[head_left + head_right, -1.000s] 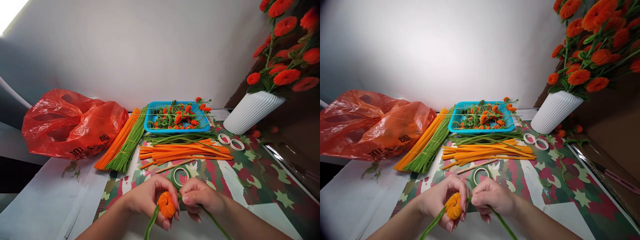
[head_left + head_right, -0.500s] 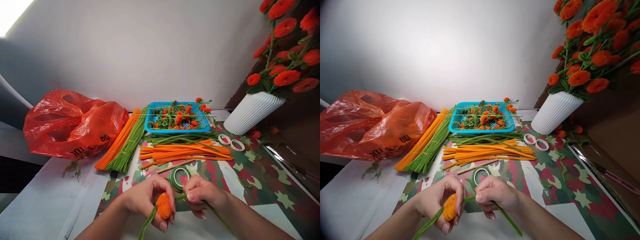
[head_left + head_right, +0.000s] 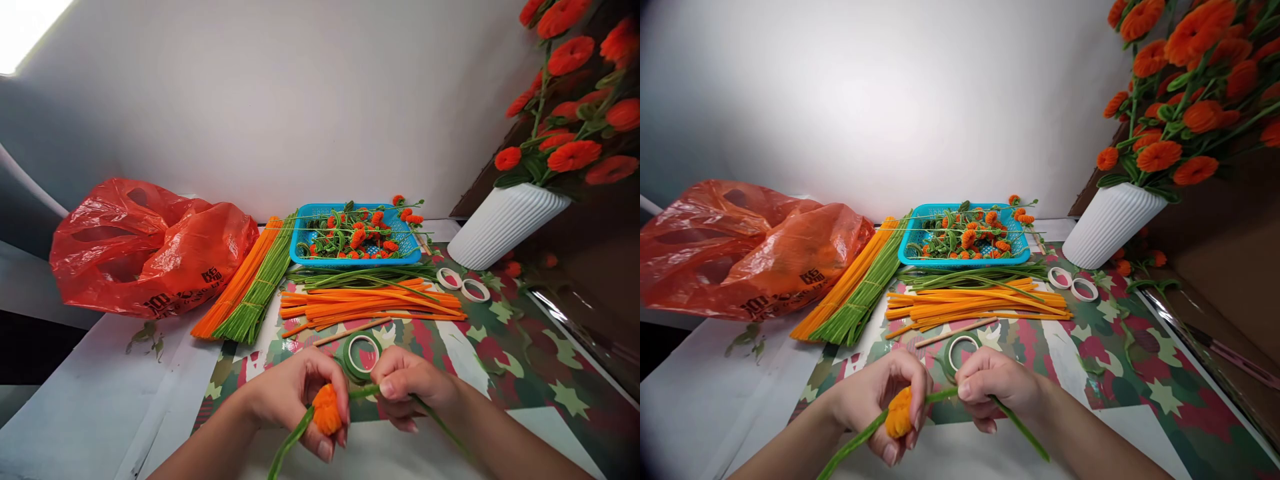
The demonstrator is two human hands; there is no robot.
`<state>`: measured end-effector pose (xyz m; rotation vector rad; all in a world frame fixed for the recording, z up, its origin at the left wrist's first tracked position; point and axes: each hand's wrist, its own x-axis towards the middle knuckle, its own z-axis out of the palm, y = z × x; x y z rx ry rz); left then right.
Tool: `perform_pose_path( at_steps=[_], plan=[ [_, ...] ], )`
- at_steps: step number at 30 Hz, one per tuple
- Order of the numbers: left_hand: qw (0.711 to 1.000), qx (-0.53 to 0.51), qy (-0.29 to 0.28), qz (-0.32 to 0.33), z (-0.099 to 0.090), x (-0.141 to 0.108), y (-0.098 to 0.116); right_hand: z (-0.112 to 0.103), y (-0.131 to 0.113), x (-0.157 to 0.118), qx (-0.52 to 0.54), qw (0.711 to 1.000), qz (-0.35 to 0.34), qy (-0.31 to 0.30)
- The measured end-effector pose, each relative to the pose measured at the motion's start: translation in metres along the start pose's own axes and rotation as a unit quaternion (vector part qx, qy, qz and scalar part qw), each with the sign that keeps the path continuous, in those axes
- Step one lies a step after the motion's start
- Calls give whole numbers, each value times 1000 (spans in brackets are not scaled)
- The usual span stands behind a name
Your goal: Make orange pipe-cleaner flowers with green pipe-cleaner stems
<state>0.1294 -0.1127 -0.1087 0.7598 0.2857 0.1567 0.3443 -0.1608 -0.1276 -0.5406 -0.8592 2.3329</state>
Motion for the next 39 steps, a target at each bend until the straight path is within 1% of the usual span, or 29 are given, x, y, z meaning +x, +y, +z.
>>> perform_pose_path(
  at_steps=[6,9,10,12,14,15,16,18,20,22,27,31,34,39],
  plan=[
    [1000,11,18,-9,-3,-2,1,-3,-2,-1,-2,1000,-7,2],
    [999,23,24,3,-6,-1,-1,-4,-5,-4,-22,999,-26,31],
    [999,28,38,20,-6,0,-2,-4,-6,-5,-36,998,-38,47],
    [991,45,92,84,-6,4,-3,-3,-7,-6,-86,990,-71,83],
    [973,64,152,161,-6,9,-3,-1,-6,-7,-172,970,-122,118],
    [963,74,177,189,-7,11,-3,1,-5,-7,-223,954,-147,134],
    [955,85,199,205,-7,12,-4,2,-4,-6,-272,935,-167,151],
    [940,109,245,212,-8,14,-3,5,-1,-5,-344,903,-185,180],
    [924,144,283,212,-8,13,-2,7,1,-4,-369,891,-175,196],
    [911,180,304,214,-6,12,-1,8,1,-3,-374,891,-164,197],
    [890,225,326,225,0,11,0,12,-3,-3,-414,878,-167,175],
    [875,239,352,233,-1,12,-1,13,-2,-3,-416,881,-152,165],
    [877,240,330,251,-2,13,0,11,1,-3,-406,887,-141,168],
    [887,263,275,262,0,15,3,14,3,-1,-306,929,-121,172]
  ],
)
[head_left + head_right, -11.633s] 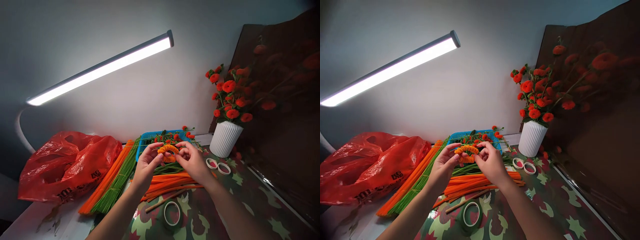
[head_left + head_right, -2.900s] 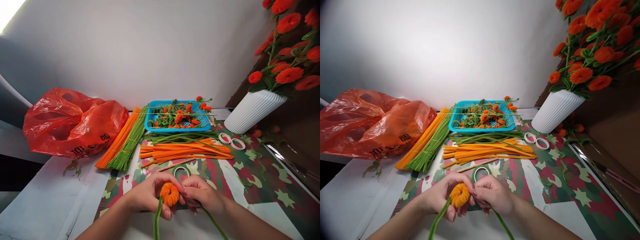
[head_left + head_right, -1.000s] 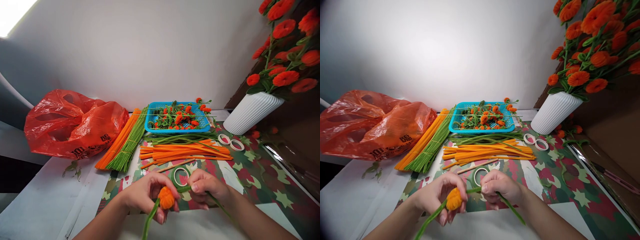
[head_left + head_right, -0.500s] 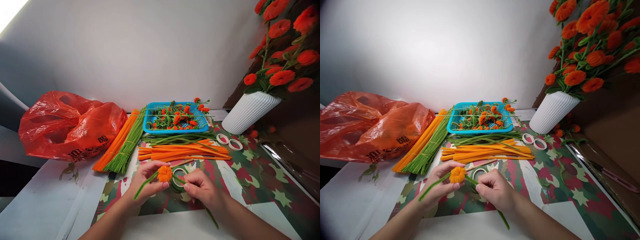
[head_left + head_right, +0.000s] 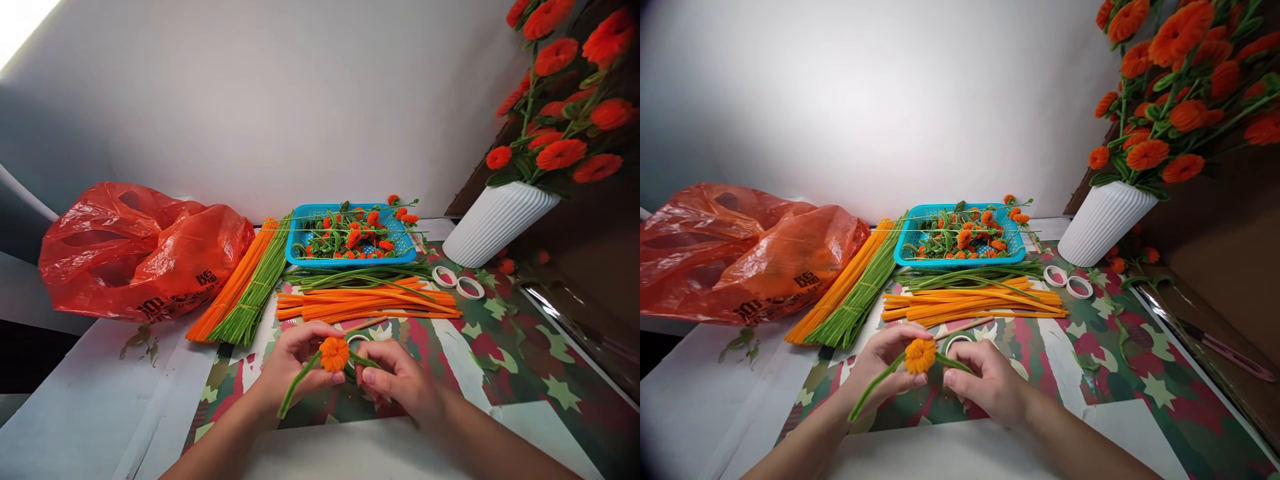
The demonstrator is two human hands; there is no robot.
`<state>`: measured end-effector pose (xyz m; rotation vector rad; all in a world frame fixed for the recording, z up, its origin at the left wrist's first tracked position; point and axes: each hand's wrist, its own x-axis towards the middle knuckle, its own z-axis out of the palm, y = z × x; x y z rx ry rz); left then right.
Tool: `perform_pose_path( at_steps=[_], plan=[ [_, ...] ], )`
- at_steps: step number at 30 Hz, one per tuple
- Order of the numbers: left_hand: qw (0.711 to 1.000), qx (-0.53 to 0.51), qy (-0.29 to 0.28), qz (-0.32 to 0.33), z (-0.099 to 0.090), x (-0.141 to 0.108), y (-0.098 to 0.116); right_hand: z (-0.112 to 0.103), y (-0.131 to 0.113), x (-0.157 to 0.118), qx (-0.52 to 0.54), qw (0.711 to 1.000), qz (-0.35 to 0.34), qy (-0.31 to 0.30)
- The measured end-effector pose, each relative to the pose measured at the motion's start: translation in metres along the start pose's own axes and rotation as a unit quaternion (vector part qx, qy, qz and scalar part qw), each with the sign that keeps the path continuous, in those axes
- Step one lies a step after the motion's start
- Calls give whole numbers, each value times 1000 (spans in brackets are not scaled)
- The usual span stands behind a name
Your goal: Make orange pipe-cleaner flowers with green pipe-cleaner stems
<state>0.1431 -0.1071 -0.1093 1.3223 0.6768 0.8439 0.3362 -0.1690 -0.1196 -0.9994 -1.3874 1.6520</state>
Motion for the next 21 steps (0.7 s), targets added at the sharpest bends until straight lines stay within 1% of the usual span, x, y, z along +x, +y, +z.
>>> perform_pose_path(
  at_steps=[2,3,6,9,13,15,18,21],
  plan=[
    [1000,0,-17,14,2,-1,-1,4,-1,1,30,999,6,11],
    [1000,-5,-17,8,3,-2,-2,5,-1,2,35,999,7,20],
    [998,-52,-2,-45,5,-4,-8,9,1,3,42,998,15,53],
    [991,-102,24,-83,6,-5,-12,9,4,3,67,994,29,76],
    [973,-141,84,-160,9,-3,-12,8,5,5,101,991,44,75],
    [963,-174,98,-184,11,-2,-10,7,5,5,119,989,51,75],
    [955,-208,99,-187,13,0,-7,5,5,7,133,986,61,82],
    [957,-205,107,-178,12,1,-9,4,3,7,139,984,70,90]
  ],
)
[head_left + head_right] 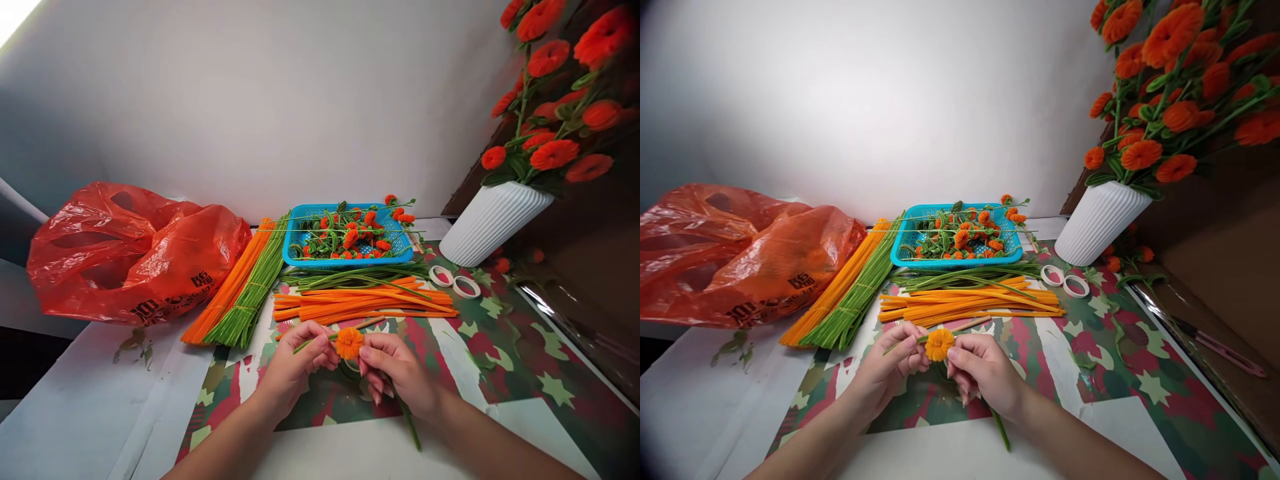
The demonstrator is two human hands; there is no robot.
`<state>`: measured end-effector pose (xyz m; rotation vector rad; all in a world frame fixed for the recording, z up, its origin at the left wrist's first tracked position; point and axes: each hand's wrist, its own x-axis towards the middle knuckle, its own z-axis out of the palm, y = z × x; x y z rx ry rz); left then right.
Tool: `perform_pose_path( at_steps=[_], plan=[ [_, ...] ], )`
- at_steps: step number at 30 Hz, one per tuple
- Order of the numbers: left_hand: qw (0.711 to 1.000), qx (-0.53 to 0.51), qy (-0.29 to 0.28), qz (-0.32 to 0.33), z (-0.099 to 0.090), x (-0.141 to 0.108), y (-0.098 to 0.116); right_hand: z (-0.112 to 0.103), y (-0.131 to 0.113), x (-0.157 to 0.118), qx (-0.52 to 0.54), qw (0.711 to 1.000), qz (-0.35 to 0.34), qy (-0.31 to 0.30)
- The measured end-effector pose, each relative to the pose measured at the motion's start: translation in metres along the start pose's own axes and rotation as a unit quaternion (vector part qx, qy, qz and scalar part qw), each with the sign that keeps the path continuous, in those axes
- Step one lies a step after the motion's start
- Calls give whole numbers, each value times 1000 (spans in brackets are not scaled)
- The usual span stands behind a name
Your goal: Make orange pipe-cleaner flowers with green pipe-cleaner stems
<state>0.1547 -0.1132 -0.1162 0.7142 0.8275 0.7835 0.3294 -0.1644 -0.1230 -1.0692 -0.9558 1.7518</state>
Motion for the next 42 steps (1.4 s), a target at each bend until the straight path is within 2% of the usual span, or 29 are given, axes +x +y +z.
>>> perform_pose_path(
  at_steps=[6,10,12,18,27,32,35,39,42],
  plan=[
    [1000,12,-4,12,-3,1,-3,-1,-2,-1,26,1000,18,-1],
    [997,-14,-62,38,-4,-1,1,-4,0,0,44,999,19,9],
    [995,-11,-93,28,-5,-2,4,-5,1,0,44,999,16,8],
    [984,109,-126,-57,-6,0,7,-8,-2,1,40,998,42,-36],
    [974,143,-164,-69,-5,-5,8,-12,1,3,97,990,56,-86],
    [978,126,-158,-40,-5,-6,4,-7,-5,1,150,981,40,-120],
    [979,97,-177,-23,-7,-4,-5,-5,-7,0,188,970,26,-151],
    [974,46,-219,-31,-8,-4,-16,-3,-5,-2,229,947,34,-221],
    [974,46,-219,-38,-8,-5,-16,-3,-3,-2,230,945,34,-229]
  ],
)
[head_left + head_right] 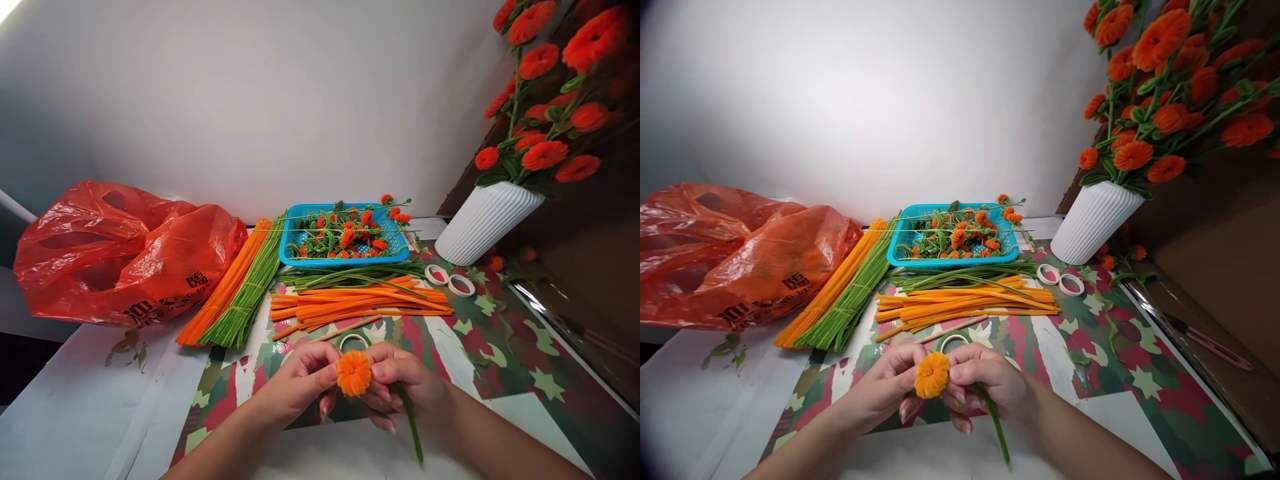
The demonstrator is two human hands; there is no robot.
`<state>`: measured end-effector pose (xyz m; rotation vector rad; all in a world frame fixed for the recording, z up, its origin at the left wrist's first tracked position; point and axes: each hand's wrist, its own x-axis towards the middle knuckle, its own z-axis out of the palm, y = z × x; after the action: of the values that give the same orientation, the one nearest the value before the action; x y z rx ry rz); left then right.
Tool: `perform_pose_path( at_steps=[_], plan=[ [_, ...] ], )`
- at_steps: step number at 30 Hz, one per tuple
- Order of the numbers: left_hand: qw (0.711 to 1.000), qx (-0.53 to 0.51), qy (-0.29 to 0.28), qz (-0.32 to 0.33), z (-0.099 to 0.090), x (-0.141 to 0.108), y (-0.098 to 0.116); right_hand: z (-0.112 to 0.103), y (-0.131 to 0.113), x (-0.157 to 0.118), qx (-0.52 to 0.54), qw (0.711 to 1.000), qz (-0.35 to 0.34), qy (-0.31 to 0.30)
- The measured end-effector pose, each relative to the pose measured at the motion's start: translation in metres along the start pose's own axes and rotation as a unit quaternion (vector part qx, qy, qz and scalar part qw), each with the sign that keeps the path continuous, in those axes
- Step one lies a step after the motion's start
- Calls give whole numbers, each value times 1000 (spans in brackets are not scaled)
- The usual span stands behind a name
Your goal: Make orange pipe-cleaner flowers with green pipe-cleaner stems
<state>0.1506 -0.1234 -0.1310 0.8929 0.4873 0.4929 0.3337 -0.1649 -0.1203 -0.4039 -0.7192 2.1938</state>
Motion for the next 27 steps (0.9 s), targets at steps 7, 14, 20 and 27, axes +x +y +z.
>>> perform_pose_path(
  at_steps=[7,14,20,27],
  plan=[
    [991,118,56,-5,5,-2,19,-9,-4,-2,-208,969,-2,133],
    [964,234,117,-49,11,0,15,-9,3,-3,-285,946,13,152],
    [934,345,92,-22,13,-3,16,-9,5,-3,-292,941,36,165],
    [933,356,59,-11,10,-3,19,-7,2,0,-269,949,34,161]
  ],
)
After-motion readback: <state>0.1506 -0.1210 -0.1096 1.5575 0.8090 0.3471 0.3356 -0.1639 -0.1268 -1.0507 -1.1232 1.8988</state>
